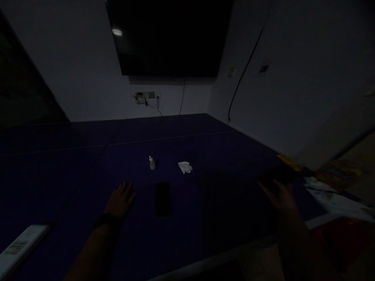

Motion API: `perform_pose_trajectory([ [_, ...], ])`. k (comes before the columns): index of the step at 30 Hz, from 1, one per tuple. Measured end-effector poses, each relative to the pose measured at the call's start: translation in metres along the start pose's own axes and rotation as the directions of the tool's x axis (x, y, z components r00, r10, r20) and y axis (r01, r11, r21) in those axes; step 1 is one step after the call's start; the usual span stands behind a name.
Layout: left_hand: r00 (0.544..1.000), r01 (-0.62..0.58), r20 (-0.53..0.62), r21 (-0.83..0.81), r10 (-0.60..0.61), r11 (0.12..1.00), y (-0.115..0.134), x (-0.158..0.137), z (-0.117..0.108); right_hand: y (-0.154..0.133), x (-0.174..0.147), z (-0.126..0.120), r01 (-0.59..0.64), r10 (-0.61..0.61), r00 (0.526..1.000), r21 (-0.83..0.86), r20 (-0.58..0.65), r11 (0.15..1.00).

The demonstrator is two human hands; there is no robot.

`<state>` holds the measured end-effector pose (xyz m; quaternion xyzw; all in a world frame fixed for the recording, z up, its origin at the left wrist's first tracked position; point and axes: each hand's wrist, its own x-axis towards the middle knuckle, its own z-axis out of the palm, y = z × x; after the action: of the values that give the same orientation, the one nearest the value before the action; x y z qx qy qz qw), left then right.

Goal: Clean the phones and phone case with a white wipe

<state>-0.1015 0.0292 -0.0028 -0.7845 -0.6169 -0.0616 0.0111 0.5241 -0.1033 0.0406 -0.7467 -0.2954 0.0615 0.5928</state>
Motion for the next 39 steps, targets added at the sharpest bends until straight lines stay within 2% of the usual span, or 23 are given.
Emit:
perform_pose_trajectory([
  [3, 1.000, -0.007, -0.002, 0.001, 0.007, 1.000, -0.001, 0.001, 0.003, 0.002, -0.004, 0.003, -0.102, 0.064, 0.987, 0.269, 0.148, 0.958],
  [5, 1.000, -0.011, -0.006, 0.007, 0.011, 1.000, -0.003, 0.001, 0.005, 0.005, -0.005, 0.002, -0.123, 0.054, 0.978, 0.345, 0.202, 0.930],
  [8, 1.000, -0.009, 0.007, 0.017, 0.009, 1.000, -0.005, 0.001, 0.007, 0.013, 0.000, 0.001, -0.158, 0.034, 0.969, 0.511, 0.243, 0.845],
  [12, 1.000, -0.011, 0.000, 0.009, 0.011, 1.000, -0.006, 0.001, 0.006, 0.029, 0.009, 0.001, -0.246, 0.124, 0.967, 0.685, 0.223, 0.686],
  [18, 0.999, -0.037, -0.035, 0.017, 0.038, 0.999, -0.006, -0.002, 0.007, 0.042, 0.020, -0.001, -0.302, 0.222, 0.953, 0.726, 0.207, 0.617],
  [22, 0.998, -0.053, -0.043, 0.026, 0.054, 0.998, -0.006, -0.001, 0.005, 0.043, 0.024, -0.010, -0.351, 0.253, 0.934, 0.791, 0.254, 0.502],
  [24, 0.999, -0.036, -0.021, 0.031, 0.036, 0.999, -0.004, -0.001, 0.003, 0.043, 0.024, -0.014, -0.352, 0.246, 0.933, 0.808, 0.263, 0.473],
  [31, 1.000, -0.018, 0.003, 0.027, 0.018, 0.999, 0.001, -0.001, -0.003, 0.040, 0.025, -0.017, -0.391, 0.191, 0.920, 0.779, 0.342, 0.490],
  [35, 1.000, -0.020, -0.010, 0.028, 0.021, 0.999, 0.000, -0.001, -0.002, 0.040, 0.026, -0.019, -0.384, 0.219, 0.923, 0.781, 0.315, 0.493],
  [39, 1.000, -0.016, 0.001, 0.028, 0.016, 0.999, -0.001, 0.000, 0.000, 0.043, 0.025, -0.023, -0.348, 0.162, 0.937, 0.797, 0.308, 0.495],
])
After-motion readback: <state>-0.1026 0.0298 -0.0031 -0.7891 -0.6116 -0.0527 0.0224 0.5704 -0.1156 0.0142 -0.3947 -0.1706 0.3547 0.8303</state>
